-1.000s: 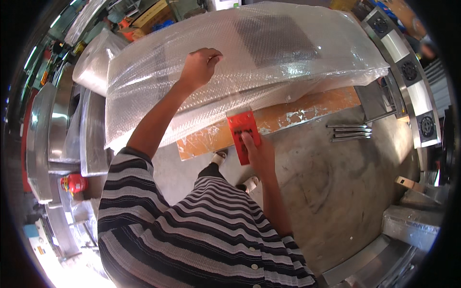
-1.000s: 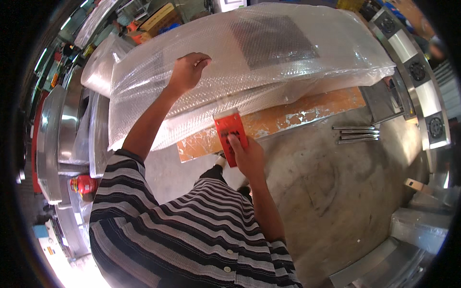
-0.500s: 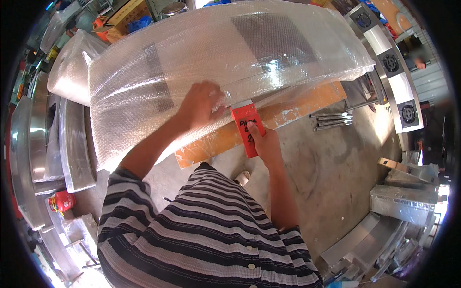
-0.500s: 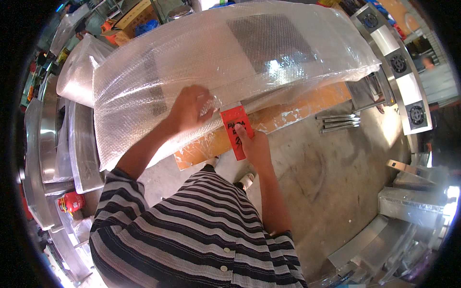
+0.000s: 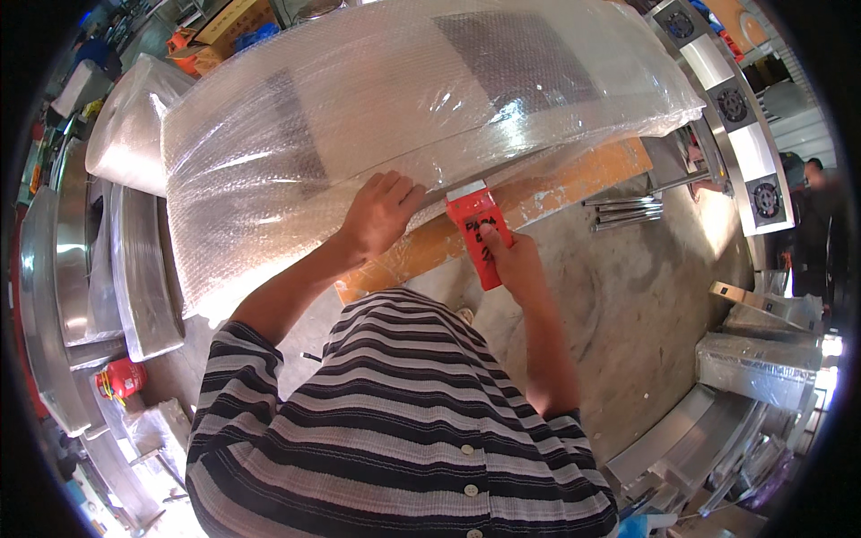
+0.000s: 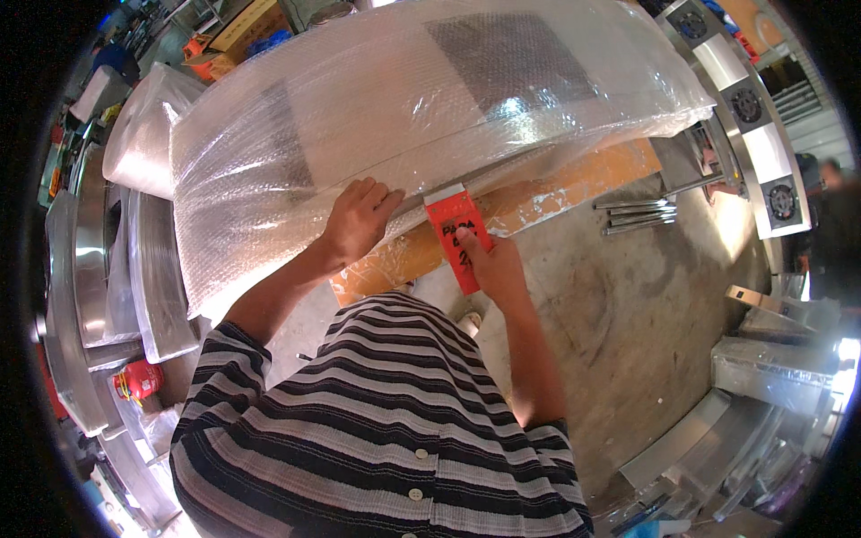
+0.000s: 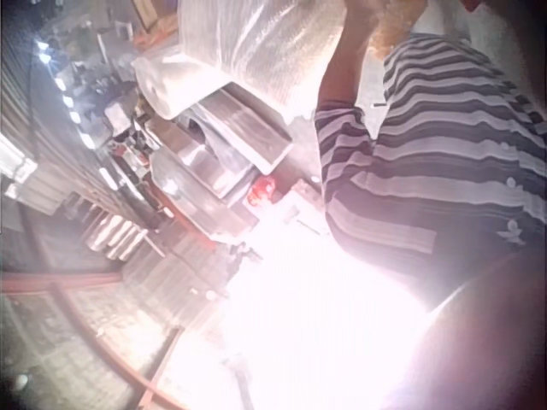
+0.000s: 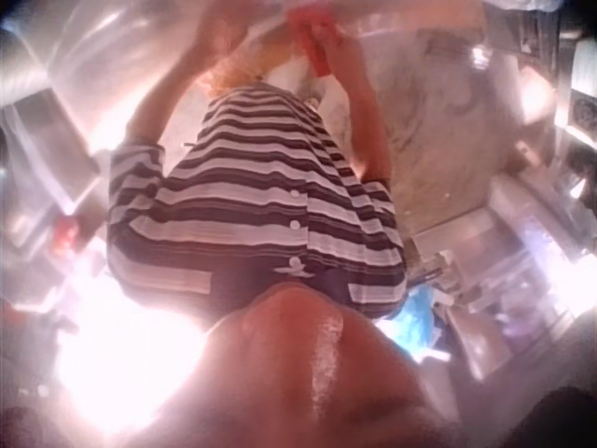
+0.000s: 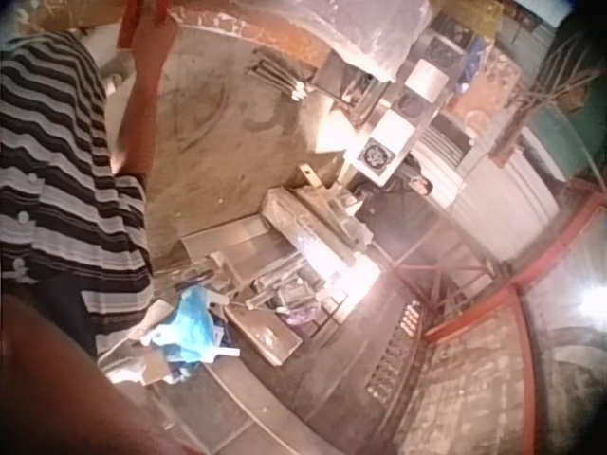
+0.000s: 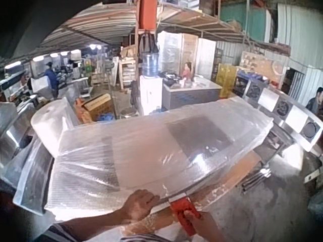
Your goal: The person wraps a large rectangular appliance in bubble wrap and secures it with packing tape. They smooth the wrap, apply tape along the edges, and rotate the item to cover all sides.
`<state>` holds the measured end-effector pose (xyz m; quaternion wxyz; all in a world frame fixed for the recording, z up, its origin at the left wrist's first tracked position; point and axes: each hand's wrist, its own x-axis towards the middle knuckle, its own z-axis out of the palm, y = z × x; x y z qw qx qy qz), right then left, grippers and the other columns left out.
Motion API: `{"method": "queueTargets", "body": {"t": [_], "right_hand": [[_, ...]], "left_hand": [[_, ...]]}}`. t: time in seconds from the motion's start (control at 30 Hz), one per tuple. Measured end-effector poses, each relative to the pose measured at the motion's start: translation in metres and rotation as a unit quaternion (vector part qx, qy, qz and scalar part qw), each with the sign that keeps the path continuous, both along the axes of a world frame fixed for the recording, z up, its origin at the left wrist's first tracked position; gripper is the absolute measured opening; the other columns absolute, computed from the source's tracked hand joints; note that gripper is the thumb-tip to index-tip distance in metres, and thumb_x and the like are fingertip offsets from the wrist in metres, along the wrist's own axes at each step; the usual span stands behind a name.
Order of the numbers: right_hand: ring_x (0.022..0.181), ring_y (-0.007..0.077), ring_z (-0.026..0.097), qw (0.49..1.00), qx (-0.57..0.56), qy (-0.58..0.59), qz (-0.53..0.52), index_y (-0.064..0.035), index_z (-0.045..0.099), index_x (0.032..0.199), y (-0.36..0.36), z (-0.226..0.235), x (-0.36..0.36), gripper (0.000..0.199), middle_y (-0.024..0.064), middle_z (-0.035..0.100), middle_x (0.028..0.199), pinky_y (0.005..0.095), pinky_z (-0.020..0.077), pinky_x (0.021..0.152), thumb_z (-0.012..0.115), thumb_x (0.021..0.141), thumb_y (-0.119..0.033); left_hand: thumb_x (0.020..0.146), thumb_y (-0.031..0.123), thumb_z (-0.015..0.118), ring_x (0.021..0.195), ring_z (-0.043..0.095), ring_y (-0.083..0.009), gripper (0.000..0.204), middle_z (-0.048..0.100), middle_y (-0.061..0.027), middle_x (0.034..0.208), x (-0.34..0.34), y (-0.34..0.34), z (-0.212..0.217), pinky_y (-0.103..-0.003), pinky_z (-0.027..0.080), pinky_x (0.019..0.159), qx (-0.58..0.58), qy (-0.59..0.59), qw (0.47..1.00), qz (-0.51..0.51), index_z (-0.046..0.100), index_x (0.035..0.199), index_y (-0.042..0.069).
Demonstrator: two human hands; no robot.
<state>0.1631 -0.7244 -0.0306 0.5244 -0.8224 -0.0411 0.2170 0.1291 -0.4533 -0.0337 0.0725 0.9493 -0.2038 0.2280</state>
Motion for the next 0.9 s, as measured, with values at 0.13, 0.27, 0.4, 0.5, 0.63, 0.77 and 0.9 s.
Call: {"method": "queueTargets", "body": {"t": [0.13,0.27,0.4,0.5,0.63,0.77,0.9], "right_hand": [[0.064,0.0109,0.055,0.999,0.042,0.012,-0.009,0.0041,0.070,0.085,0.003,-0.014,-0.005,0.057,0.0056,0.063,0.066,0.0338,0.0473,0.059,0.066,0.099,-0.051],[0.064,0.0115,0.056,0.999,0.037,0.004,-0.008,0.0050,0.070,0.085,0.003,-0.009,-0.009,0.057,0.0065,0.064,0.067,0.0349,0.0477,0.060,0.067,0.098,-0.051],[0.065,0.0104,0.056,1.000,0.000,-0.012,0.002,0.0049,0.071,0.087,0.002,-0.001,-0.010,0.056,0.0051,0.065,0.070,0.0320,0.0472,0.060,0.066,0.100,-0.050],[0.061,0.0137,0.059,0.999,0.031,-0.006,-0.011,0.0058,0.071,0.087,0.003,-0.006,-0.010,0.058,0.0098,0.066,0.066,0.0352,0.0485,0.059,0.068,0.098,-0.051],[0.061,0.0143,0.061,0.998,0.066,0.006,-0.008,0.0059,0.072,0.087,0.002,-0.012,-0.015,0.058,0.0098,0.066,0.065,0.0345,0.0487,0.058,0.068,0.098,-0.051],[0.061,0.0138,0.061,0.998,0.053,0.026,-0.008,0.0059,0.072,0.087,0.000,-0.007,-0.011,0.059,0.0100,0.066,0.064,0.0343,0.0489,0.057,0.068,0.097,-0.052],[0.060,0.0131,0.061,0.997,0.079,0.024,0.009,0.0051,0.072,0.086,-0.003,-0.004,-0.006,0.058,0.0084,0.067,0.065,0.0336,0.0485,0.057,0.068,0.097,-0.052]], "left_hand": [[0.082,0.030,0.078,0.094,0.056,-0.0281,0.052,0.057,-0.0098,0.100,-0.012,-0.025,0.001,-0.044,0.045,0.086,-0.018,0.025,0.995,0.098,0.066,0.128,0.010],[0.079,0.046,0.081,0.102,0.054,-0.0267,0.075,0.056,-0.0086,0.110,-0.018,-0.050,-0.021,-0.047,0.041,0.091,0.028,-0.016,0.980,0.198,0.059,0.144,0.018],[0.076,0.047,0.083,0.105,0.052,-0.0226,0.073,0.056,-0.0042,0.111,-0.007,-0.054,-0.063,-0.045,0.039,0.092,0.039,-0.102,0.950,0.292,0.062,0.144,0.031],[0.077,0.044,0.084,0.103,0.052,-0.0196,0.064,0.057,0.0015,0.110,0.004,-0.050,-0.085,-0.042,0.037,0.091,0.034,-0.209,0.934,0.288,0.065,0.138,0.037],[0.079,0.041,0.083,0.102,0.053,-0.0169,0.056,0.059,0.0081,0.108,0.008,-0.040,-0.087,-0.041,0.037,0.091,0.064,-0.240,0.932,0.265,0.068,0.134,0.039],[0.082,0.041,0.083,0.109,0.054,-0.0200,0.048,0.060,0.0053,0.115,0.001,-0.043,-0.082,-0.042,0.037,0.094,0.039,-0.202,0.940,0.271,0.071,0.128,0.034],[0.078,0.043,0.086,0.125,0.050,-0.0264,0.044,0.055,-0.0015,0.131,-0.012,-0.044,-0.083,-0.047,0.035,0.103,-0.019,-0.147,0.959,0.243,0.073,0.117,0.028]]}}
